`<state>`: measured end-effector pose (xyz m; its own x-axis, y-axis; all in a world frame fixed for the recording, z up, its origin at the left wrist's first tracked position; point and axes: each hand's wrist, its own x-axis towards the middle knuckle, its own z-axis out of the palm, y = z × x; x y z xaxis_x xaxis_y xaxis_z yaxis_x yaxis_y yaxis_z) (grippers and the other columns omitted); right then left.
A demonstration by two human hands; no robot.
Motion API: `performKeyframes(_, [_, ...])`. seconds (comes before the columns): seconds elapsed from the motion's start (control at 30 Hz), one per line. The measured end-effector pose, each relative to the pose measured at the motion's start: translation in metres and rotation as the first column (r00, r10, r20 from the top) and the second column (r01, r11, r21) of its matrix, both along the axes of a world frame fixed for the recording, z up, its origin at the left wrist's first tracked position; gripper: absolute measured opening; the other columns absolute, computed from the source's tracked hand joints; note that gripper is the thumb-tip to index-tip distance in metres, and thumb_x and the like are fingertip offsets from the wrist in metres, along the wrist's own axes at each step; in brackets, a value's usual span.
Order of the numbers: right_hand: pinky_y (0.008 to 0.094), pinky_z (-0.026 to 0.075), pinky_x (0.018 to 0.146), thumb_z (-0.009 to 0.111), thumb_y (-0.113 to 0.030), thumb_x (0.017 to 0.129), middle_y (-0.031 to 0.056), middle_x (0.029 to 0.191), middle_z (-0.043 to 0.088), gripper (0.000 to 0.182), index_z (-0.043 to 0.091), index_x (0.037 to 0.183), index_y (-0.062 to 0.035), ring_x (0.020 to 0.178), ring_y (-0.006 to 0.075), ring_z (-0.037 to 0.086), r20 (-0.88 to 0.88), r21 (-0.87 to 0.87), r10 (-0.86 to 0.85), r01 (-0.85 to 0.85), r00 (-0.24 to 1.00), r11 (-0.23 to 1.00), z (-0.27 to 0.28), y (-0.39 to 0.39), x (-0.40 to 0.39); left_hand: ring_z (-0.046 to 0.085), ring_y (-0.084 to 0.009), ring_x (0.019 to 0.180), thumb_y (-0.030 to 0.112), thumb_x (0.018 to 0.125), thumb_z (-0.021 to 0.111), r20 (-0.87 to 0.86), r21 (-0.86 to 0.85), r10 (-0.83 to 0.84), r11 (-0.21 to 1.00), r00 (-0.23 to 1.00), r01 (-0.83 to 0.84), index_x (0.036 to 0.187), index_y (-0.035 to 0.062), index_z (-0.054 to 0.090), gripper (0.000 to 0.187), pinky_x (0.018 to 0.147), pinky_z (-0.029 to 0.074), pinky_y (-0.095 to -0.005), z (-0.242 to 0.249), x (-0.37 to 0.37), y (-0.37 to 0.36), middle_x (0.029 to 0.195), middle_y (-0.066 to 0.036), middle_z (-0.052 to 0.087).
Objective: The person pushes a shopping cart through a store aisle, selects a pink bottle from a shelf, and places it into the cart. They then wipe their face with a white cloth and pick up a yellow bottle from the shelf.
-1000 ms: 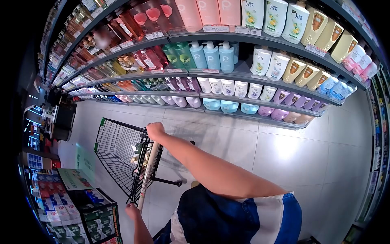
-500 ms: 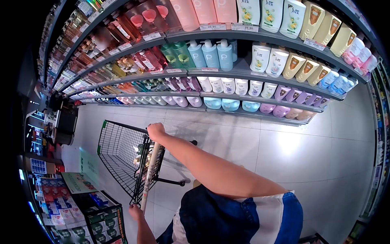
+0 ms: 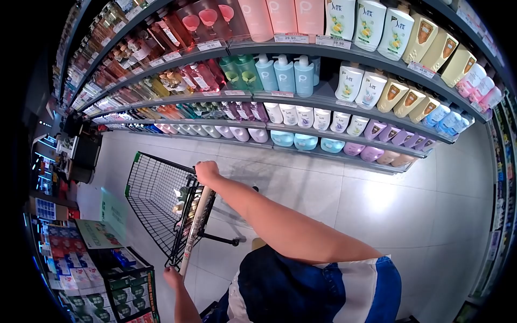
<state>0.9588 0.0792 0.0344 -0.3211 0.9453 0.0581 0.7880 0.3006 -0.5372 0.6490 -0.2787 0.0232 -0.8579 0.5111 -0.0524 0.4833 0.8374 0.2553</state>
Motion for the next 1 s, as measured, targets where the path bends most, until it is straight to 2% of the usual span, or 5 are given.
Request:
performKeyframes(0.17, [0.038, 0.052, 0.061, 0.061, -0.014, 0.068, 0.014, 0.074, 0.066, 0.016, 0.061, 0.079, -0.0032, 0.07, 0.0278, 0.066, 0.005, -0.015, 0.015, -0.015, 1.0, 1.0, 0.006, -0.002, 0.005, 0.061, -0.0335, 0.082, 0.023, 0.079, 0.052, 0.023, 0.047, 0.048, 0.998, 0.999, -0.049, 0.088, 0.0038, 0.066, 0.026, 0.071, 0.048, -0.0434, 0.008, 0.013, 0.004, 0.089, -0.016, 0.064])
performKeyframes(0.27, [0.0383, 0.052, 0.061, 0.061, -0.014, 0.068, 0.0141, 0.073, 0.067, 0.016, 0.061, 0.08, -0.0032, 0.07, 0.028, 0.066, -0.013, -0.016, 0.019, -0.019, 1.0, 1.0, 0.006, 0.002, 0.005, 0.062, -0.0311, 0.077, 0.023, 0.079, 0.051, -0.044, 0.043, 0.025, 0.999, 0.999, -0.024, 0.092, 0.001, 0.066, 0.029, 0.07, 0.046, -0.0421, 0.005, 0.011, 0.004, 0.085, -0.017, 0.066])
performKeyframes(0.57, [0.0389, 0.052, 0.061, 0.06, -0.013, 0.069, 0.0144, 0.073, 0.066, 0.015, 0.061, 0.081, -0.0034, 0.07, 0.0286, 0.066, -0.002, -0.018, 0.011, -0.011, 1.0, 1.0, 0.006, 0.004, 0.012, 0.061, -0.0336, 0.079, 0.023, 0.078, 0.053, -0.054, 0.094, 0.034, 0.995, 0.998, -0.029, 0.086, 0.0049, 0.068, 0.025, 0.067, 0.048, -0.0432, -0.009, 0.012, -0.003, 0.086, -0.016, 0.064])
performKeyframes(0.77, [0.0387, 0.052, 0.062, 0.06, -0.014, 0.069, 0.0135, 0.076, 0.067, 0.017, 0.061, 0.082, -0.0039, 0.073, 0.0281, 0.066, 0.003, -0.038, 0.025, -0.025, 1.0, 0.999, 0.006, 0.003, 0.022, 0.061, -0.0328, 0.08, 0.024, 0.078, 0.053, -0.097, 0.013, 0.0, 1.0, 0.995, 0.001, 0.088, 0.0047, 0.068, 0.026, 0.067, 0.048, -0.0436, 0.0, 0.028, -0.003, 0.088, -0.015, 0.064])
performKeyframes(1.0, [0.0392, 0.052, 0.063, 0.06, -0.016, 0.069, 0.0136, 0.078, 0.067, 0.018, 0.063, 0.083, -0.0047, 0.074, 0.0285, 0.066, 0.014, -0.021, 0.025, -0.025, 1.0, 0.999, -0.003, 0.004, 0.03, 0.058, -0.0303, 0.088, 0.028, 0.08, 0.054, -0.048, -0.018, 0.024, 1.0, 0.999, -0.025, 0.09, 0.0079, 0.066, 0.026, 0.073, 0.047, -0.042, -0.002, 0.039, -0.006, 0.096, -0.013, 0.059])
